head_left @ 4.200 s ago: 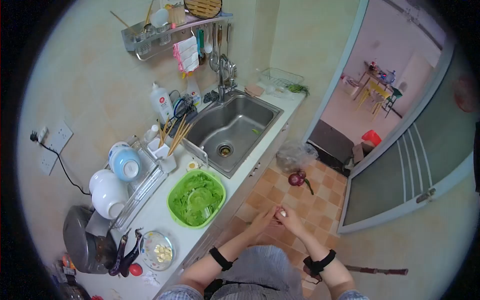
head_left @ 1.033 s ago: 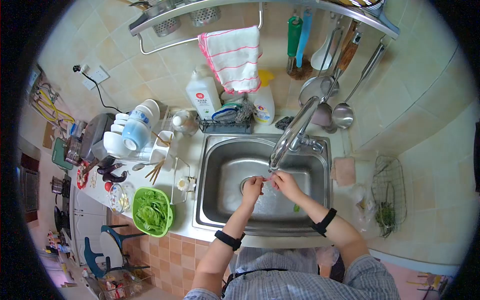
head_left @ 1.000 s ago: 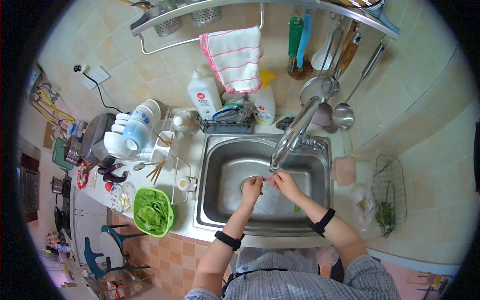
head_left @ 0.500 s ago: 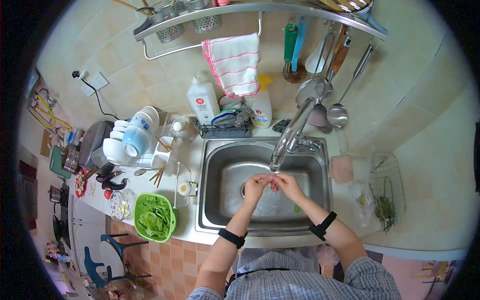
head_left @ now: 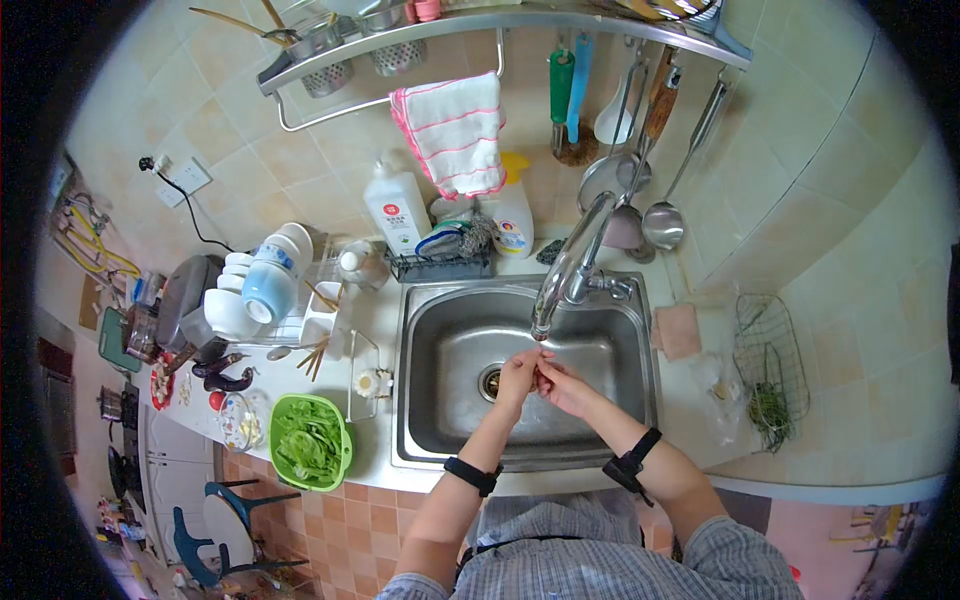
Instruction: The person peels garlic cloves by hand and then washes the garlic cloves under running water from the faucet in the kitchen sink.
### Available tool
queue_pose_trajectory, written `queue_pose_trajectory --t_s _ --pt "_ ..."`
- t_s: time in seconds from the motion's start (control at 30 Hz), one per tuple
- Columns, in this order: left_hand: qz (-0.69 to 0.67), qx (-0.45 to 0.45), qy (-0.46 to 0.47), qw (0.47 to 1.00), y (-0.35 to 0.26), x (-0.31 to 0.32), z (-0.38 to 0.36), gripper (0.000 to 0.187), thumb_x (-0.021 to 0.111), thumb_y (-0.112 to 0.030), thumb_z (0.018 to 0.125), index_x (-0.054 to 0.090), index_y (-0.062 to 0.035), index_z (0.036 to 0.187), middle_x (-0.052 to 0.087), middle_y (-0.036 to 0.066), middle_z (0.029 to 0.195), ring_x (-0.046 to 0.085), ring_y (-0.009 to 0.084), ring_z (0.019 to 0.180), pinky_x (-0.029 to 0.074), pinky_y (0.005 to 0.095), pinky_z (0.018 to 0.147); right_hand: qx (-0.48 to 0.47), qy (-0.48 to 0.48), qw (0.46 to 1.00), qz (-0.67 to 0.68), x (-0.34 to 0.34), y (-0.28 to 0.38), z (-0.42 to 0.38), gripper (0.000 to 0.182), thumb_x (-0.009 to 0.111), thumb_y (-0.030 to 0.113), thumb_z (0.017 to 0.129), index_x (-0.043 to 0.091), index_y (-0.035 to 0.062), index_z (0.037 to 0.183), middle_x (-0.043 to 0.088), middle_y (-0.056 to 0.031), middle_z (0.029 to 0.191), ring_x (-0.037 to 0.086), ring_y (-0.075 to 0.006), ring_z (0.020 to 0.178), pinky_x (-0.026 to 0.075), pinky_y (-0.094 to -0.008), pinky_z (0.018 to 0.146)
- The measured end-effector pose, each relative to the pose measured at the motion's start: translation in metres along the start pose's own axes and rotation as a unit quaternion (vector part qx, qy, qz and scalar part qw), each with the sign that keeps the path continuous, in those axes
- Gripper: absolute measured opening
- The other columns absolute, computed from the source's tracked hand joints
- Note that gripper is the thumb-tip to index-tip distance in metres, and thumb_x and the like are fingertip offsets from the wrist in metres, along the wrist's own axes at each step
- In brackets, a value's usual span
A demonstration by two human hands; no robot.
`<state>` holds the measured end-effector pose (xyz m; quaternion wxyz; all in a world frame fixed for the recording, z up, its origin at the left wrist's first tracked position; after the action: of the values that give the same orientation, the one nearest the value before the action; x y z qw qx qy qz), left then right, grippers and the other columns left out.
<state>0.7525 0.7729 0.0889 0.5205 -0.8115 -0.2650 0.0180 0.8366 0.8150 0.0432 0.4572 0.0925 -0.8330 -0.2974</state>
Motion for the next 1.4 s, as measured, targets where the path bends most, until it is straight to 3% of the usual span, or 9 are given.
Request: queue_pose_trajectory --t_s 0.2,0.27,0.37,0.5,0.8,1.07,1.23,1.33,1.4 --pt "0.011 0.027 0.022 0.999 0.003 -0.005 0.008 0.025 0.05 -0.029 0.084 0.062 -0.0077 0.087 0.055 0.0 0.061 0.051 0.0078 0.054 0.039 0.0207 0.047 -0.006 -0.014 0.989 0.144 -0.005 -0.019 0.016 0.013 0.052 0.026 0.083 0.052 0.0131 0.084 0.047 0.0049 0.069 0.043 -0.0039 0.062 0.038 -0.017 0.055" --pt "0.247 0.132 -0.092 0.956 -0.01 -0.006 0.003 0.026 0.051 -0.027 0.083 0.062 -0.0033 0.087 0.06 0.008 0.068 0.056 0.0144 0.059 0.043 0.0271 0.053 -0.023 -0.034 0.987 0.155 -0.005 -0.018 0.019 0.011 0.055 0.023 0.082 0.054 0.0128 0.084 0.047 0.0045 0.068 0.044 -0.004 0.062 0.04 -0.0179 0.055" --pt "0.362 0.227 -0.166 0.889 -0.006 -0.011 0.004 0.026 0.054 -0.025 0.08 0.061 -0.0011 0.088 0.062 0.014 0.078 0.059 0.0184 0.067 0.044 0.0303 0.059 -0.11 -0.143 0.984 0.005 -0.003 -0.003 0.012 0.011 0.055 0.021 0.081 0.055 0.0116 0.088 0.051 0.0031 0.073 0.047 -0.0065 0.066 0.044 -0.0214 0.06" --pt "0.321 0.265 -0.152 0.896 -0.006 -0.016 0.005 0.022 0.059 -0.023 0.077 0.064 -0.0032 0.084 0.063 0.014 0.074 0.06 0.017 0.064 0.045 0.0278 0.056 -0.067 -0.187 0.978 -0.066 -0.006 -0.002 0.009 0.013 0.054 0.022 0.082 0.054 0.0121 0.09 0.055 0.0019 0.079 0.052 -0.0099 0.073 0.044 -0.0267 0.064" --pt "0.418 0.163 -0.126 0.885 -0.003 -0.024 0.015 0.023 0.059 -0.02 0.076 0.062 0.0017 0.069 0.06 0.015 0.061 0.06 0.0214 0.055 0.045 0.0296 0.05 0.052 -0.126 0.984 -0.115 -0.006 -0.014 0.008 0.022 0.048 0.026 0.085 0.054 0.0064 0.095 0.057 -0.004 0.09 0.056 -0.016 0.086 0.046 -0.0315 0.074" --pt "0.302 0.177 -0.127 0.928 0.022 -0.034 0.036 0.023 0.047 -0.02 0.081 0.058 0.0008 0.08 0.059 0.018 0.069 0.058 0.0289 0.065 0.044 0.0349 0.06 -0.07 -0.059 0.993 -0.077 -0.003 0.001 0.013 0.026 0.04 0.006 0.085 0.048 -0.0039 0.108 0.054 -0.0101 0.102 0.053 -0.0189 0.095 0.042 -0.0312 0.086" --pt "0.185 0.07 -0.14 0.97 0.031 -0.057 0.036 0.02 0.043 -0.014 0.082 0.057 -0.0013 0.088 0.06 0.012 0.075 0.056 0.0176 0.065 0.043 0.0292 0.059 -0.099 -0.031 0.995 0.002 0.001 -0.003 0.021 0.027 0.044 0.0 0.079 0.05 -0.0028 0.104 0.054 -0.0108 0.102 0.053 -0.0188 0.094 0.041 -0.0302 0.087" --pt "0.094 -0.031 -0.064 0.993 0.042 -0.064 0.03 0.025 0.041 -0.016 0.085 0.05 -0.0004 0.102 0.055 0.004 0.078 0.05 0.0105 0.063 0.041 0.0214 0.056 -0.119 -0.16 0.979 -0.032 0.002 0.004 0.033 0.009 0.046 0.004 0.075 0.054 0.0023 0.079 0.056 -0.0074 0.079 0.052 -0.0135 0.071 0.042 -0.0241 0.065" --pt "0.041 -0.033 -0.04 0.998 0.045 -0.061 0.026 0.025 0.041 -0.012 0.083 0.048 0.0 0.104 0.055 0.004 0.076 0.05 0.0099 0.061 0.041 0.0207 0.055 -0.111 -0.122 0.984 -0.072 0.005 0.008 0.037 0.008 0.043 0.004 0.075 0.05 0.0053 0.071 0.05 -0.0041 0.068 0.046 -0.0115 0.061 0.037 -0.0239 0.056"
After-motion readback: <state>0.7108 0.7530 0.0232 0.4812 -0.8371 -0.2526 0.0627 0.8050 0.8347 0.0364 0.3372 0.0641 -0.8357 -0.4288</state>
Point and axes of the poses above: each hand's wrist, its own z-axis towards the middle knuckle, its own x-axis out of the palm, y = z × x, the point moved 4 cm from there along z, towards the middle knuckle
